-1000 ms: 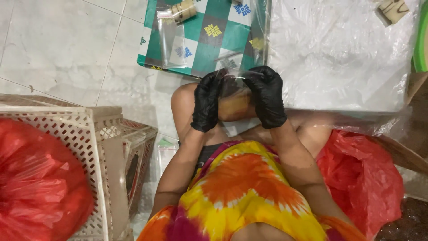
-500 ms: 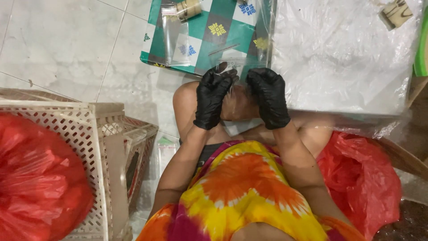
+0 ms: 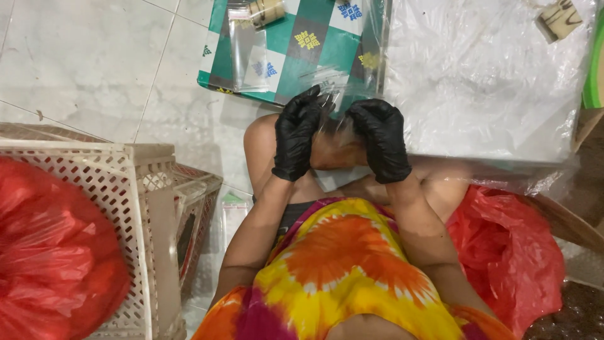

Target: Packaging small rolled pastries into individual plastic bags while sitting on the floor.

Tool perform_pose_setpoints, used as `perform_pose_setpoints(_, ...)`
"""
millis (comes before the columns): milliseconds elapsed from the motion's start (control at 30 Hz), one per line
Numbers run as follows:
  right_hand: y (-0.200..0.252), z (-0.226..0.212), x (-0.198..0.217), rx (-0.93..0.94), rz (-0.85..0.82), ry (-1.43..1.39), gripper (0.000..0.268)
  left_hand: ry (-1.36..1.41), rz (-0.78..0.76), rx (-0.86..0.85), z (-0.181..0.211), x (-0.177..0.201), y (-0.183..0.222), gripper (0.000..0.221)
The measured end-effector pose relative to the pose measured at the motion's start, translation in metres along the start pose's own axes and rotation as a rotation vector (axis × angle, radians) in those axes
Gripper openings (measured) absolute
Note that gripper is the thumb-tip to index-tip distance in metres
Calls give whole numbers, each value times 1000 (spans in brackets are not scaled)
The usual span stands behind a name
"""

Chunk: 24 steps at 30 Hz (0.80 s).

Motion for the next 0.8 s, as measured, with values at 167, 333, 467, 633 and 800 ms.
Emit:
perform_pose_setpoints(167, -1, 7, 2, 8, 5, 4, 22, -166, -131, -64, 17, -28, 12, 43)
perform_pose_setpoints(333, -2, -2, 0, 138, -31, 80, 22, -90, -153, -86, 20, -31, 10, 47)
perform_pose_setpoints(467, 2, -9, -1, 194, -56, 141, 22, -139, -141, -93, 23, -44, 14, 47)
perform_pose_setpoints(633, -3, -6, 0, 263, -89, 147, 23, -250, -153, -135, 22, -47, 19, 44)
perform_pose_setpoints(800, 7, -19, -3, 204, -78, 110, 22, -276, -218, -165, 19, -48, 16, 45)
Point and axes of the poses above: each hand's wrist, its own y-axis away from the middle knuckle, its own x-axis out of the back of the hand, z = x × y, the point moved 8 cm from there along -y, towards the middle knuckle, and after that the axes turned 4 degrees about x, right-handed, at the moved point
